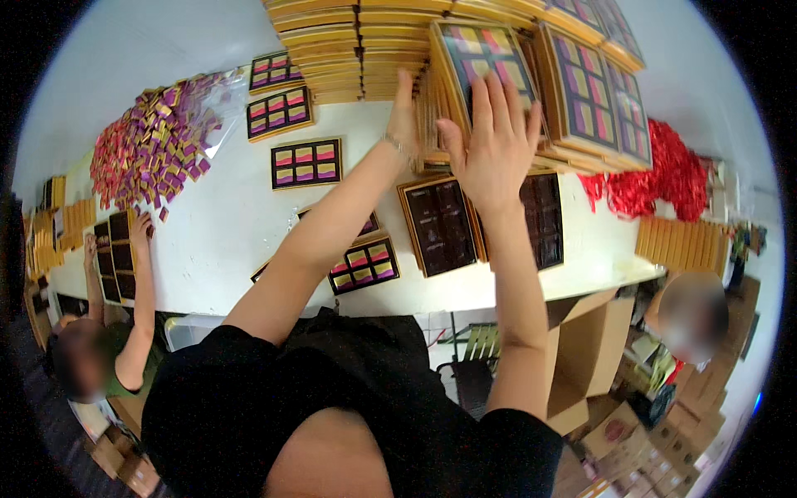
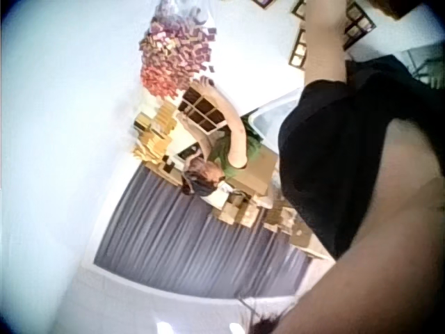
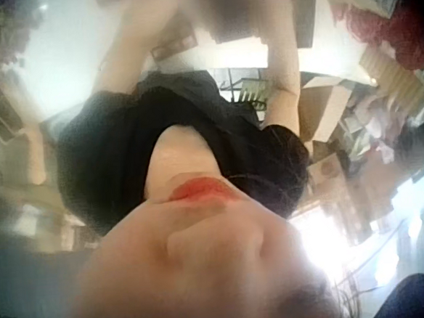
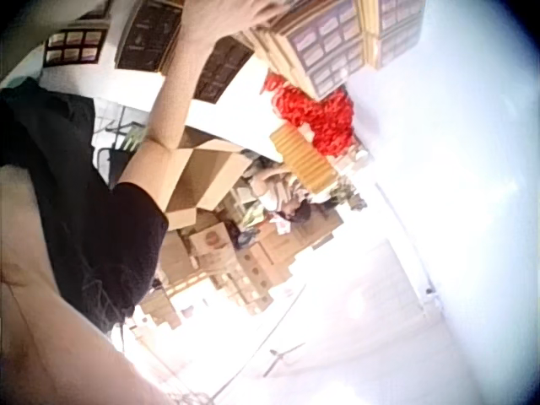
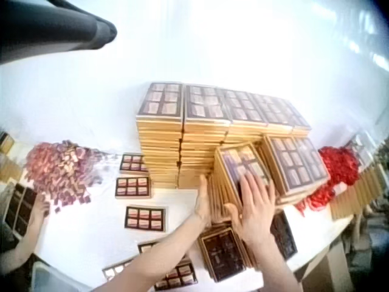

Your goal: The person places small, individually wrapped pink and gold chocolate pieces into the compartments of rectangular wooden trays. They handle the trays and wrappers by hand, arranging the chocolates in a grid pattern and stacking the completed trays on the table.

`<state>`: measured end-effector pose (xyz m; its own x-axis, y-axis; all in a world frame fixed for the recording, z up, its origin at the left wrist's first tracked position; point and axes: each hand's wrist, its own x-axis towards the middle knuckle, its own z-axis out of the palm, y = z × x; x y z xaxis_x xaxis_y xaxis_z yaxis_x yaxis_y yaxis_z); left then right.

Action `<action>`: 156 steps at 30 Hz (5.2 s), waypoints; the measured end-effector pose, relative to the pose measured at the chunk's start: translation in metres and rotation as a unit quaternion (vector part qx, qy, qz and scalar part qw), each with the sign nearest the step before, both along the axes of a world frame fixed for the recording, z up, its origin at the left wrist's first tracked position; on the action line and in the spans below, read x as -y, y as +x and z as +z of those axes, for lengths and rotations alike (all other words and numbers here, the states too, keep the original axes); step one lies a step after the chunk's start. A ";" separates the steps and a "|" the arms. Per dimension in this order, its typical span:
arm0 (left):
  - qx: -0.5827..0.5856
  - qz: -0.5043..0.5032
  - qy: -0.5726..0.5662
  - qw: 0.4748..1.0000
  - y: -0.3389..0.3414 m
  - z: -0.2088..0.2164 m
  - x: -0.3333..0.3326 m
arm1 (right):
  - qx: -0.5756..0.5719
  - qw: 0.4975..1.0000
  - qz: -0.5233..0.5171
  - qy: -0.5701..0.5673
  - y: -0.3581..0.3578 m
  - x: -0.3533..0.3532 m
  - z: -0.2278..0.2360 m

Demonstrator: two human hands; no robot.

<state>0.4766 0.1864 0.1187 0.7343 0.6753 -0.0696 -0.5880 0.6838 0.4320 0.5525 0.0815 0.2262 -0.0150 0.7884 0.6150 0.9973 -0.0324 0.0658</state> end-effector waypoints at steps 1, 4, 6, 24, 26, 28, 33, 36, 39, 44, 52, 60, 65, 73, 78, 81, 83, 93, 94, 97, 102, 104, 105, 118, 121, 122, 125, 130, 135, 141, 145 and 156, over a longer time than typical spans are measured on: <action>0.063 -0.027 -0.028 0.997 0.002 -0.022 -0.001 | -0.001 0.999 -0.008 0.039 0.003 -0.003 -0.005; -0.074 0.099 -0.048 0.991 0.012 -0.065 0.019 | -0.011 0.985 -0.005 0.170 -0.010 -0.026 -0.018; -0.180 0.089 -0.120 0.972 0.010 -0.061 0.025 | -0.015 0.975 -0.002 0.223 -0.009 -0.032 -0.027; -0.129 -0.108 -0.450 0.877 -0.032 -0.039 -0.020 | -0.062 0.971 0.037 0.228 -0.006 -0.025 -0.032; -0.086 -0.079 -0.474 0.873 -0.033 -0.032 -0.010 | -0.028 0.970 0.019 0.242 -0.004 -0.027 -0.037; -0.011 -0.054 -0.464 0.884 -0.029 -0.044 -0.004 | -0.034 0.964 0.028 0.261 -0.004 -0.027 -0.042; -0.013 -0.054 -0.392 0.919 0.000 -0.056 -0.011 | -0.019 0.940 0.002 0.340 -0.005 -0.037 -0.067; -0.048 -0.050 -0.331 0.941 -0.013 -0.054 -0.012 | -0.014 0.937 0.011 0.348 -0.009 -0.042 -0.068; -0.362 -0.163 -0.265 0.879 -0.048 -0.080 -0.008 | -0.009 0.944 0.028 0.329 -0.006 -0.037 -0.064; -0.755 0.331 0.332 0.457 -0.294 -0.103 -0.057 | -0.135 0.900 0.136 0.392 -0.047 -0.022 -0.052; -0.795 0.160 0.585 -0.019 -0.451 -0.161 -0.134 | -0.315 0.908 0.275 0.029 -0.221 -0.091 -0.131; -0.778 0.200 0.527 0.277 -0.508 -0.117 -0.107 | -0.141 0.909 0.384 -0.082 -0.293 -0.152 -0.140; -0.648 0.155 0.551 0.503 -0.457 -0.113 0.070 | 0.122 0.925 0.274 -0.234 -0.337 -0.264 -0.207; -0.692 -0.020 0.487 0.532 -0.469 -0.123 0.228 | 0.188 0.871 0.203 -0.406 -0.386 -0.336 -0.193; -0.671 0.081 0.459 0.576 -0.479 -0.143 0.218 | 0.037 0.916 0.316 -0.243 -0.365 -0.331 -0.214; -0.695 0.159 0.483 0.509 -0.517 -0.167 0.189 | -0.057 0.884 0.411 -0.215 -0.370 -0.282 -0.198; -0.716 0.138 0.486 0.481 -0.548 -0.175 0.155 | -0.064 0.828 0.499 -0.249 -0.375 -0.221 -0.184; -0.679 0.215 0.464 0.526 -0.606 -0.165 0.057 | -0.021 0.797 0.485 -0.360 -0.415 -0.125 -0.214; -0.678 0.225 0.465 0.523 -0.606 -0.167 0.057 | -0.015 0.798 0.485 -0.357 -0.422 -0.128 -0.215; -0.692 0.229 0.435 0.528 -0.602 -0.169 0.054 | 0.036 0.797 0.483 -0.361 -0.436 -0.139 -0.218; -0.704 0.221 0.418 0.529 -0.601 -0.171 0.052 | 0.067 0.791 0.474 -0.380 -0.439 -0.147 -0.227; -0.711 0.204 0.413 0.532 -0.600 -0.169 0.050 | 0.098 0.798 0.462 -0.374 -0.440 -0.144 -0.227; -0.712 0.186 0.406 0.542 -0.601 -0.167 0.051 | 0.114 0.802 0.449 -0.376 -0.443 -0.141 -0.228; -0.867 0.075 0.380 0.315 -0.581 -0.148 0.075 | -0.003 0.915 0.292 -0.279 -0.415 -0.306 -0.224; -0.874 0.030 0.388 0.291 -0.620 -0.140 0.100 | 0.049 0.924 0.226 -0.304 -0.387 -0.361 -0.240; -0.871 0.026 0.396 0.290 -0.631 -0.141 0.110 | 0.053 0.906 0.237 -0.347 -0.386 -0.374 -0.247; -0.858 0.021 0.425 0.288 -0.642 -0.141 0.119 | 0.088 0.904 0.264 -0.326 -0.394 -0.383 -0.255; -0.846 0.053 0.462 0.260 -0.636 -0.141 0.113 | -0.036 0.917 0.334 -0.215 -0.371 -0.357 -0.278; -0.784 0.225 0.469 0.339 -0.564 -0.109 -0.002 | -0.276 0.878 0.365 -0.140 -0.355 -0.356 -0.266; -0.533 0.440 0.498 0.524 -0.485 -0.038 -0.118 | -0.478 0.678 0.368 -0.421 -0.303 -0.297 -0.134; -0.433 0.207 0.251 0.840 -0.452 -0.053 -0.103 | -0.240 0.841 0.353 -0.333 -0.271 -0.216 -0.102; -0.552 0.257 0.058 0.791 -0.342 -0.165 -0.023 | -0.125 0.863 0.202 -0.446 -0.177 -0.097 -0.198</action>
<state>0.1348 0.2099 -0.0460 -0.1045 0.9135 -0.3933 0.0046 0.3959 0.9183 0.3750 0.1785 0.0284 -0.3536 0.9114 -0.2106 0.9022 0.2728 -0.3341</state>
